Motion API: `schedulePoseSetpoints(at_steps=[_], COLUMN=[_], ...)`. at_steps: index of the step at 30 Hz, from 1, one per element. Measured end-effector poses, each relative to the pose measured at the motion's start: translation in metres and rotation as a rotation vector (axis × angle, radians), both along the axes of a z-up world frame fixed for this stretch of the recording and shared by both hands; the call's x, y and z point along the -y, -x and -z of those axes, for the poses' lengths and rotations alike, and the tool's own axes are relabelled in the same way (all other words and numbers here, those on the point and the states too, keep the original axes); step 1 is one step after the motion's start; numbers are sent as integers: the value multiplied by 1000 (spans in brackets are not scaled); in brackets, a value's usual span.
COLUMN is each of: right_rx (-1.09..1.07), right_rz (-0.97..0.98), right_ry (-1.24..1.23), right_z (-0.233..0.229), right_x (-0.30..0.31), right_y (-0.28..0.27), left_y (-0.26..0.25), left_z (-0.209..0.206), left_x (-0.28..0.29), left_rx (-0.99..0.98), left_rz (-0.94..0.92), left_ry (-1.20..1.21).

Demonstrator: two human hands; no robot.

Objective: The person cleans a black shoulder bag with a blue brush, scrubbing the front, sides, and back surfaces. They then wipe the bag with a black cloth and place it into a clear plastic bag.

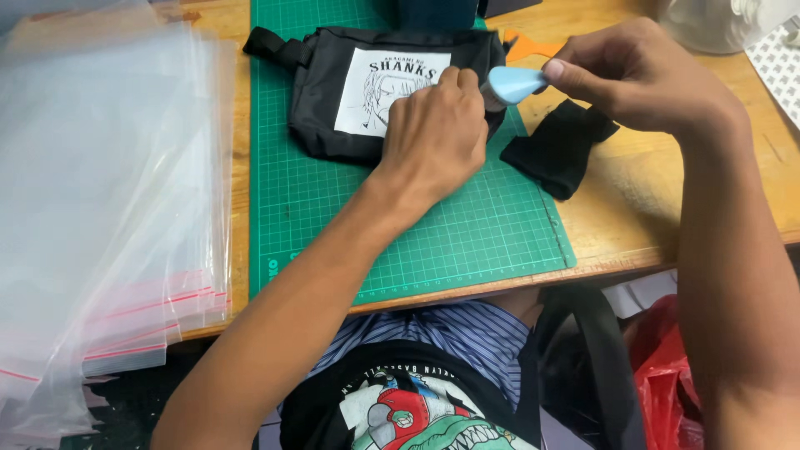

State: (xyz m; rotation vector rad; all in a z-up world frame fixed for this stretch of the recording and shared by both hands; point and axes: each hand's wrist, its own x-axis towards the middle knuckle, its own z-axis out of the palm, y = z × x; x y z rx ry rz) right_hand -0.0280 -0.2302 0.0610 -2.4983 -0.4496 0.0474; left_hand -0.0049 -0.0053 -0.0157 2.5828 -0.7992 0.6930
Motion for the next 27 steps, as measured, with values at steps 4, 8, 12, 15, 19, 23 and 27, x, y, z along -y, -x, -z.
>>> schedulePoseSetpoints(at_steps=[4,8,12,15,19,23,27], right_rx=[-6,294,571,437,338,563,510], right_rz=[133,107,142,53,55,90,59], right_ry=[-35,115,31,-118,-55,-26,-136], right_z=[-6,22,39,21,15,35,26], right_x=[-17,-1,12,1,-10,1,0], right_y=[9,-12,-23,-7,-3,-20,-12], left_y=[-4,-10,-10,-8,-10,-11,-11], left_z=[2,11,7,2,5,6,3], left_x=[-7,-10,-11,-12,-15,-15,-16], left_rx=[245,290,252,210,215,185,124], left_rz=[54,69,108,124,137,177,192], left_ry=[60,94,233,293,290,304,364])
